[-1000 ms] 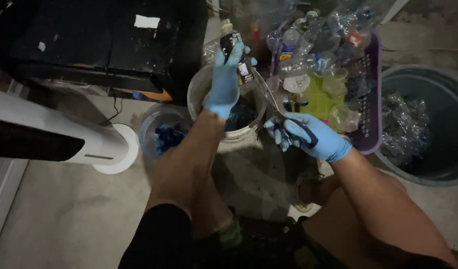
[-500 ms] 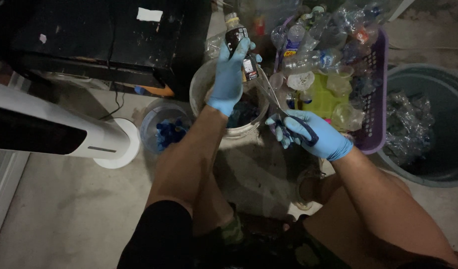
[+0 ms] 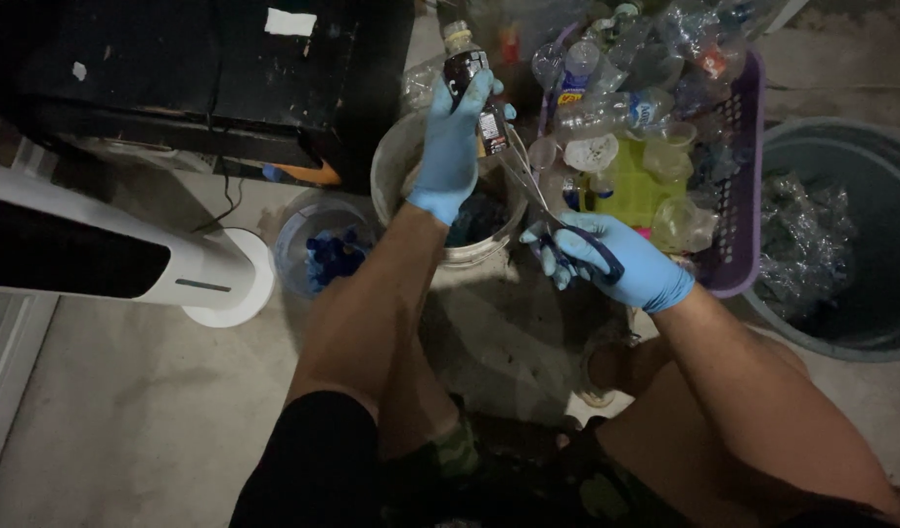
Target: The person cuts plastic bottles with scissors, removes the labels by hand, and places the cut pieces into a bucket. They handle multiple bottles, including a dark-colored bottle, and repeat the cutting and label removal process.
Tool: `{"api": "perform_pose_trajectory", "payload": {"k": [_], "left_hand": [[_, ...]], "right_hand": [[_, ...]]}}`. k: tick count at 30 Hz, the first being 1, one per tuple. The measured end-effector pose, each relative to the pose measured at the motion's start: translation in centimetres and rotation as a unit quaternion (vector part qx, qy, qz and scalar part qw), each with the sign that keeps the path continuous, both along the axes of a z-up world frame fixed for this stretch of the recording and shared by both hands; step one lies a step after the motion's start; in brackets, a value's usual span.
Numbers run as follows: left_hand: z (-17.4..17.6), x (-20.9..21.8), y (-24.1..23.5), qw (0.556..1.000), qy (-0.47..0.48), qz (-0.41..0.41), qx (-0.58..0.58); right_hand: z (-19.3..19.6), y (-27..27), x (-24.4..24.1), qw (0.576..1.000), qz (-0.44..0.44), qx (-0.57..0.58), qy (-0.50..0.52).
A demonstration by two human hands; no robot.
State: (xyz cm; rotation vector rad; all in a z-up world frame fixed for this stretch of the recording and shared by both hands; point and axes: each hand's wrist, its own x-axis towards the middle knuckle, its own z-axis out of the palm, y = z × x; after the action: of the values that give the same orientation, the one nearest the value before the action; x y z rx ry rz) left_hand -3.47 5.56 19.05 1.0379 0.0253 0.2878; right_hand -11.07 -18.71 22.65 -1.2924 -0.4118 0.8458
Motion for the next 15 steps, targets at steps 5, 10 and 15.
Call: {"api": "perform_pose_trajectory", "payload": {"k": [5, 10, 15], "left_hand": [[0.05, 0.06, -0.13, 1.0, -0.018, -0.012, 0.005], [-0.09, 0.19, -0.22, 1.0, 0.006, -0.011, -0.006], [-0.55, 0.42, -0.15, 1.0, -0.019, -0.01, -0.011]], "right_hand": [[-0.03, 0.05, 0.12, 1.0, -0.004, -0.024, -0.01], [-0.05, 0.03, 0.17, 0.999, -0.002, -0.039, 0.004], [-0.44, -0.08, 0.24, 0.999, -0.009, -0.049, -0.004]]}}
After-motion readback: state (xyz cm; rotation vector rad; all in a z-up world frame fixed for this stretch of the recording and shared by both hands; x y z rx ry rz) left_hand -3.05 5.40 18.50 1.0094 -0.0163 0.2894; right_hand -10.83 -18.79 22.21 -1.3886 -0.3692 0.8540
